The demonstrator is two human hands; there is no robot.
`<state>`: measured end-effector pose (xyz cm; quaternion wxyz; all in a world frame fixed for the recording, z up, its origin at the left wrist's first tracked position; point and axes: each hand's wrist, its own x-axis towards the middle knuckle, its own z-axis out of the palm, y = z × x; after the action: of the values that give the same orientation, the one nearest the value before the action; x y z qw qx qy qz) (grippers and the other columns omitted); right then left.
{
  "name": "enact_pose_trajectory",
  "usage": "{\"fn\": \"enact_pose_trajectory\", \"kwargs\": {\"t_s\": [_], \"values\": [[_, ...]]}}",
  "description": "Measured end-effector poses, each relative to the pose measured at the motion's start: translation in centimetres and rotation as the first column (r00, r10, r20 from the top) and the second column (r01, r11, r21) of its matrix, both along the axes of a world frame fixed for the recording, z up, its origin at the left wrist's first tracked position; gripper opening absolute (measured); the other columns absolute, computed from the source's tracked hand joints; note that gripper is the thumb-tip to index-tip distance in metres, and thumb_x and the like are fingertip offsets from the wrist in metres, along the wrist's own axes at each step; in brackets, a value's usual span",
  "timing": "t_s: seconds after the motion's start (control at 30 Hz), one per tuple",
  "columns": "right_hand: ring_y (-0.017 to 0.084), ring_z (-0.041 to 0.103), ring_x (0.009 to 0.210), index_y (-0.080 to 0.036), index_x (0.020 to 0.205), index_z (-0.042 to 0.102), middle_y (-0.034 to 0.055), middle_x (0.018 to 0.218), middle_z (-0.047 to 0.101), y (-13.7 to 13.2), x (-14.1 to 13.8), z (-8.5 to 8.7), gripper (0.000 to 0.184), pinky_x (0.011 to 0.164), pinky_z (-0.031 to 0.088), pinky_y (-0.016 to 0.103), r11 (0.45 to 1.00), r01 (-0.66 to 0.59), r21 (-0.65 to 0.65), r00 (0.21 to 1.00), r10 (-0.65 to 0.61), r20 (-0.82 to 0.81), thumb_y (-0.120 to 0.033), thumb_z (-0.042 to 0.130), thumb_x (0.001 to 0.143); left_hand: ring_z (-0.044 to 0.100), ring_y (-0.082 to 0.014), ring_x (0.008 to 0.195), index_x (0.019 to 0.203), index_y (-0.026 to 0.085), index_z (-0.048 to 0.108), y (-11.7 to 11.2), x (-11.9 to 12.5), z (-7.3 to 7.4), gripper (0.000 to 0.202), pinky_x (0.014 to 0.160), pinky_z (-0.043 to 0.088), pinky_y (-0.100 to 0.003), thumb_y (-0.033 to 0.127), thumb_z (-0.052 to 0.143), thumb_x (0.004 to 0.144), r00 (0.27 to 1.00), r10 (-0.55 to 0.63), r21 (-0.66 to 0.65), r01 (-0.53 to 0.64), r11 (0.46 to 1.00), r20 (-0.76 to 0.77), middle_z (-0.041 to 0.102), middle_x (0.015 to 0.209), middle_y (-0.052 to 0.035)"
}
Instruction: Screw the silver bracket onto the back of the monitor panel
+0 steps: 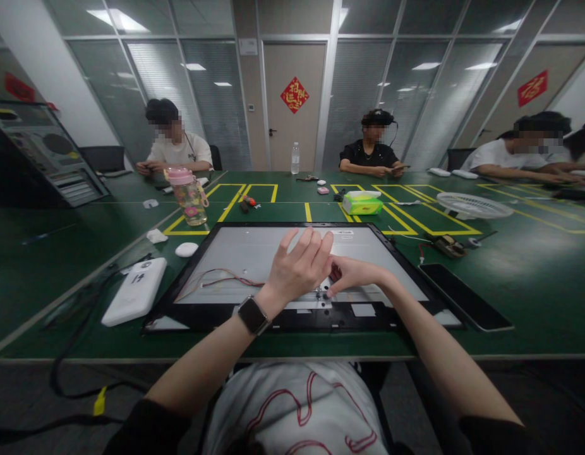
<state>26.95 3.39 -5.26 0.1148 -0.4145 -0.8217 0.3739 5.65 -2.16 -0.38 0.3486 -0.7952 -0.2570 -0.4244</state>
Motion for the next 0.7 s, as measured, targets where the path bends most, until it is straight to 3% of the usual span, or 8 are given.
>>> {"fn": "enact_pose_trajectory", "kwargs": {"t_s": [0.27, 0.7], "values": [[0.014, 0.047, 0.065, -0.018, 0.087, 0.048, -0.0045, 0.071, 0.05, -0.03, -0.02, -0.03, 0.063, 0.058, 0.037, 0.026, 1.0, 0.008, 0.016, 1.0, -0.008, 0.0, -0.057, 0.085, 0.055, 0.063, -0.0228, 0.105, 0.119, 0.011, 0.064, -0.15, 0.37, 0.16, 0.035, 0.104, 0.035, -0.04, 0.025, 0.049, 0.091, 0.997, 0.081, 0.144, -0.079, 0.986, -0.004, 0.073, 0.103, -0.0108], [0.014, 0.051, 0.068, -0.016, 0.088, 0.055, -0.0019, 0.074, 0.057, 0.03, 0.05, -0.08, 0.058, 0.062, 0.042, 0.027, 1.0, -0.005, 0.019, 1.0, 0.006, -0.017, -0.055, 0.085, 0.057, 0.064, -0.0231, 0.104, 0.118, 0.01, 0.065, -0.28, 0.47, 0.02, 0.036, 0.104, 0.036, -0.04, 0.029, 0.05, 0.091, 1.0, 0.019, 0.154, -0.019, 0.988, 0.005, 0.074, 0.104, -0.0113]]}}
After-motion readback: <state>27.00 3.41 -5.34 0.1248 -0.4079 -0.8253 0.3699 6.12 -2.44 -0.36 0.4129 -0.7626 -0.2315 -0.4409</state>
